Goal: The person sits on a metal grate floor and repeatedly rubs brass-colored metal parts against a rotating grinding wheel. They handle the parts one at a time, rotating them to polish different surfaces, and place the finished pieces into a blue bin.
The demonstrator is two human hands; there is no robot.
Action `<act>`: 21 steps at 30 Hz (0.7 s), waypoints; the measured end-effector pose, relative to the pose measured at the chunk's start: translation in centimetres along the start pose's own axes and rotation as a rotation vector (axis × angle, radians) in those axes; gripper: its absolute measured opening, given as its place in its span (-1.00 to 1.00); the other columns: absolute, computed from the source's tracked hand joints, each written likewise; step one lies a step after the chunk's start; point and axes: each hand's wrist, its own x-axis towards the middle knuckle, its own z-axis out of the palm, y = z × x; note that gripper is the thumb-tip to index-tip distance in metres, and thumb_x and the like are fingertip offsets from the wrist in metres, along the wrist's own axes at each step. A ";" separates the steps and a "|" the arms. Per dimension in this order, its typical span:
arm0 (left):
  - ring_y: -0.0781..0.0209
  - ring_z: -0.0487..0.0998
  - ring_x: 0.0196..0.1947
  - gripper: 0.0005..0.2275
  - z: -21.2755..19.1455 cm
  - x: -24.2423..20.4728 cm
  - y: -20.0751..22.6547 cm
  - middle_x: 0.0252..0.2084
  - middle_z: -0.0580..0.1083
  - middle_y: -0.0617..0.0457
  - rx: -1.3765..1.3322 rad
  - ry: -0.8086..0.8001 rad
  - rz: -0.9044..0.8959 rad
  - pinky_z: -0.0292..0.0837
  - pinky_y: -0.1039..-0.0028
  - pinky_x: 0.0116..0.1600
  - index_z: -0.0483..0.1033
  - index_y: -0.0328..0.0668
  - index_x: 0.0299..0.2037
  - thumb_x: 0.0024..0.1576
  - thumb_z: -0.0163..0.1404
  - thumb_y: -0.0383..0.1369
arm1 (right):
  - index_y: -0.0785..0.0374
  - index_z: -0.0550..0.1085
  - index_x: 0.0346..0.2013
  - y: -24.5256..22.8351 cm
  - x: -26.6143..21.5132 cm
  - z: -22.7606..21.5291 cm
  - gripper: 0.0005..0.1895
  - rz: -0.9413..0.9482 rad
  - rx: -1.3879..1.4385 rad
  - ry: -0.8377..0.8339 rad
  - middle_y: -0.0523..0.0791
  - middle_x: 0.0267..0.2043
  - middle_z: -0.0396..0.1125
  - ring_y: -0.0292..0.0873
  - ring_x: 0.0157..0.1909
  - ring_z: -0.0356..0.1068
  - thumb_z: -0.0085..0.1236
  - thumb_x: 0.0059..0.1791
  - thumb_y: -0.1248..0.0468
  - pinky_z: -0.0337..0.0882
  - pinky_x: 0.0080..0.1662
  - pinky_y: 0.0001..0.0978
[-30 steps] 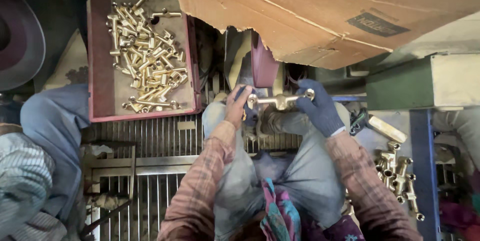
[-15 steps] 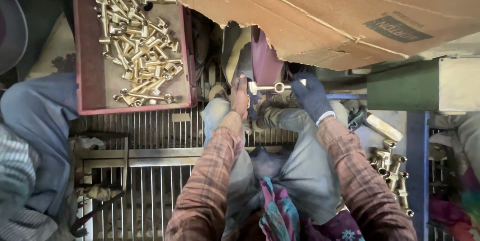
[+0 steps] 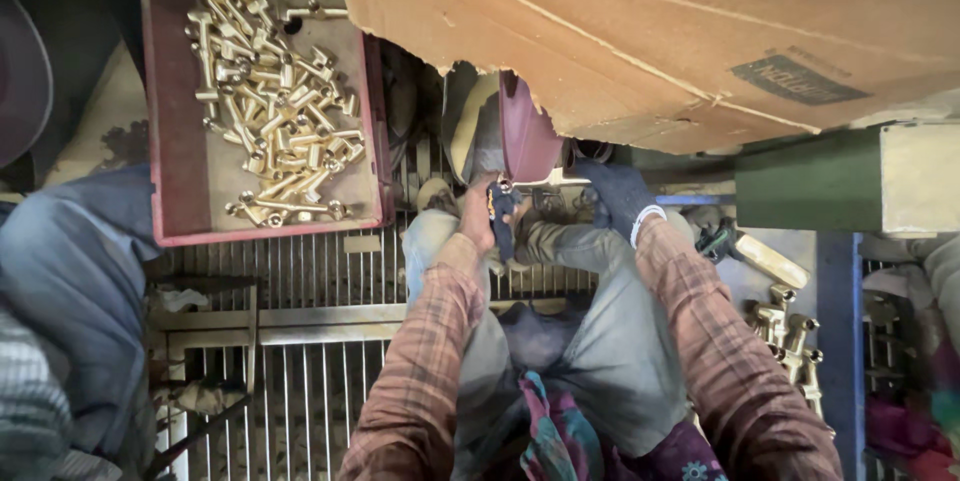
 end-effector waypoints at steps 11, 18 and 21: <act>0.32 0.49 -0.45 -0.79 4.0 -10.0 2.0 -0.37 0.49 0.10 0.436 0.119 0.183 0.38 0.56 -0.42 0.50 -0.11 -0.21 0.20 0.07 -0.15 | 0.26 0.54 -0.11 5.6 -6.3 -2.7 -0.79 -0.962 -0.403 0.101 -0.11 -0.21 0.47 -0.26 -0.23 0.45 0.27 0.00 0.26 0.45 -0.20 -0.37; 0.43 0.43 -0.24 -0.82 6.1 -8.9 3.1 -0.25 0.47 0.17 0.636 0.039 0.606 0.34 0.59 -0.14 0.50 -0.18 -0.14 0.29 0.05 -0.24 | 0.21 0.39 0.08 2.6 -6.4 -2.2 -0.62 -0.501 -0.062 -0.076 -0.21 -0.35 0.34 -0.36 -0.47 0.30 0.16 -0.03 0.29 0.33 -0.47 -0.48; 0.45 0.33 -0.36 -0.81 5.4 -7.0 2.2 -0.35 0.38 0.21 0.505 0.084 0.518 0.30 0.56 -0.28 0.45 -0.14 -0.17 0.33 0.00 -0.19 | 0.24 0.38 0.10 2.0 -5.3 -1.9 -0.61 -0.536 -0.093 -0.019 -0.21 -0.38 0.34 -0.35 -0.46 0.32 0.15 -0.02 0.30 0.38 -0.45 -0.48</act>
